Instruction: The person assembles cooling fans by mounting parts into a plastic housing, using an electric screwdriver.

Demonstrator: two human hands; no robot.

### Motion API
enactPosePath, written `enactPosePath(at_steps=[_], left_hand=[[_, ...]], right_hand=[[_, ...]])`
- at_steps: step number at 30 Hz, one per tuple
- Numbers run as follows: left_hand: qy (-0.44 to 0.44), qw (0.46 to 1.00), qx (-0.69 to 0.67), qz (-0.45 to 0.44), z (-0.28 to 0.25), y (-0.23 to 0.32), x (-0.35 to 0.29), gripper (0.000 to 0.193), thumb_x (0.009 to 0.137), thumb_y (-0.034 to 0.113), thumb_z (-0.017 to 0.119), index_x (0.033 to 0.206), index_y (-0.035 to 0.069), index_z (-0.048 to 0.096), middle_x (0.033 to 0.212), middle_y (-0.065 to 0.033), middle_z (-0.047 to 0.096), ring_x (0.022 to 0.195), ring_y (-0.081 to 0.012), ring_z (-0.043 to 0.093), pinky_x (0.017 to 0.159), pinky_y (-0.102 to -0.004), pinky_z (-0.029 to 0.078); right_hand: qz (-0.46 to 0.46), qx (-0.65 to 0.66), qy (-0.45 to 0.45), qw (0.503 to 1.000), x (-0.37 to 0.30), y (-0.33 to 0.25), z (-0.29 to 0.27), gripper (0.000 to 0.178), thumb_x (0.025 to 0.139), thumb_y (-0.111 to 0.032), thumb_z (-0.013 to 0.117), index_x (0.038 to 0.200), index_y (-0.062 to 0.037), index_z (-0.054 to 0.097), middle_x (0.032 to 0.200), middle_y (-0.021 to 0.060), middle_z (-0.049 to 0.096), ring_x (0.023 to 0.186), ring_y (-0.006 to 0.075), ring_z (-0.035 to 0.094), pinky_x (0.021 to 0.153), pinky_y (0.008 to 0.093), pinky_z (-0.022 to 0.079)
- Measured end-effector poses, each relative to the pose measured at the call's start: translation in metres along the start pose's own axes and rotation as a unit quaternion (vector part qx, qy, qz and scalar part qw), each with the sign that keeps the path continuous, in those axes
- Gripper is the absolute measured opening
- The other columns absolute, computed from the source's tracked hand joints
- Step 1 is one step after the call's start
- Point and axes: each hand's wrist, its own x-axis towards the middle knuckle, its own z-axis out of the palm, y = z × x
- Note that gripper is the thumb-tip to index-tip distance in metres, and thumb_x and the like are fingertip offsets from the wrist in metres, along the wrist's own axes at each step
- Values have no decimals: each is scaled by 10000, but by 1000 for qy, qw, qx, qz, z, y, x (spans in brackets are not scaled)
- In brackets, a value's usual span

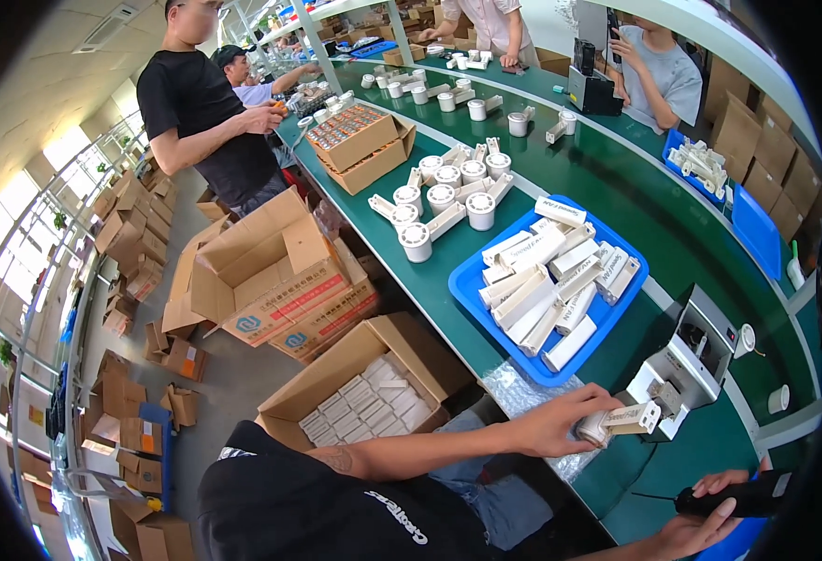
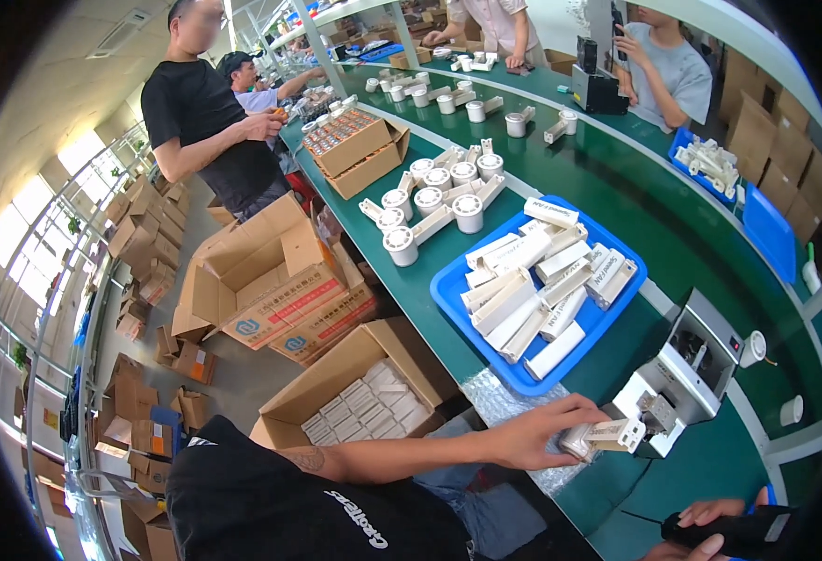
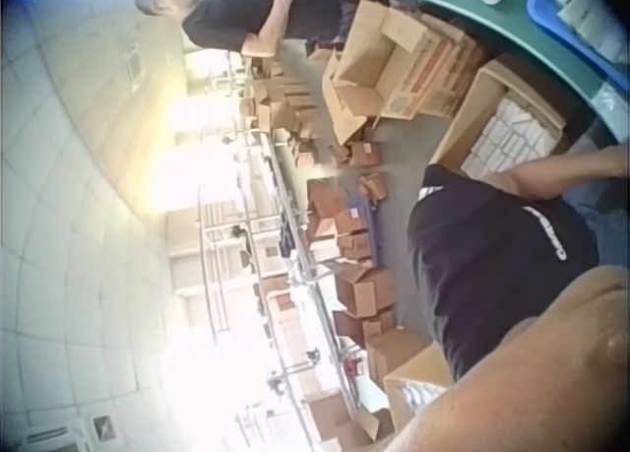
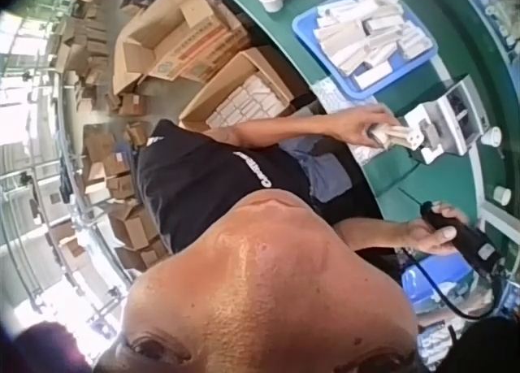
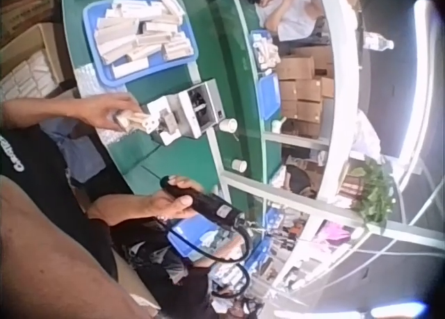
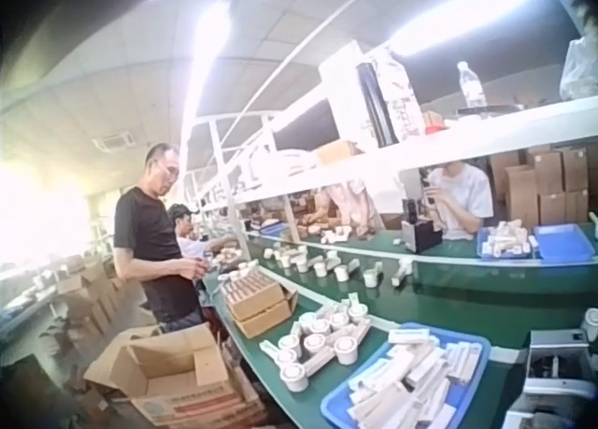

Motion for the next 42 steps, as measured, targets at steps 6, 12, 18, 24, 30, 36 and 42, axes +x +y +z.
enactPosePath(at_steps=[6,12,18,24,30,36,42], left_hand=[[-15,998,-48,-27,-13,-5,-5,703,895,72,810,1527,114,504,1425,-142,490,1345,-359,546,1104,-420,463],[-5,999,-44,22,-3,-17,-7,745,869,22,775,1543,70,462,1410,-156,472,1313,-374,546,1082,-422,471],[-26,997,-74,-9,-7,-13,-8,751,883,5,762,1566,96,463,1445,-139,453,1344,-357,532,1106,-396,457],[-30,996,-77,-23,-14,-5,-5,738,875,29,791,1542,102,485,1456,-137,470,1355,-358,542,1104,-402,470],[-20,998,-42,-31,-11,3,-3,663,895,69,805,1497,102,530,1414,-124,508,1330,-339,561,1097,-400,481],[-12,999,-32,-28,-10,8,-3,666,891,74,809,1499,107,537,1401,-120,519,1317,-329,569,1100,-394,479],[22,1000,-21,6,-6,-6,-6,670,866,62,807,1481,106,548,1364,-125,526,1283,-337,578,1071,-403,484]], right_hand=[[37,10,23,999,-10,4,3,299,1044,-250,658,1103,26,557,899,175,611,698,266,542,609,386,452],[108,-26,53,992,-21,-9,-21,686,1015,-691,560,978,-5,566,845,107,563,647,243,530,602,361,445],[117,28,19,993,-19,-7,-20,653,1009,-649,603,981,3,574,866,118,567,689,267,561,664,382,468],[122,73,-3,990,-15,1,-20,653,1014,-635,613,978,18,615,879,127,604,719,255,573,674,359,464],[133,63,-49,988,-2,-2,-24,663,1008,-632,625,987,30,642,821,115,587,705,244,558,651,357,453],[117,103,-32,987,-6,-2,-49,630,1022,-615,614,995,14,606,870,127,600,691,245,543,639,370,450],[100,100,-72,987,-5,3,-64,571,1044,-582,569,961,-17,575,909,145,601,637,250,532,580,382,434]])
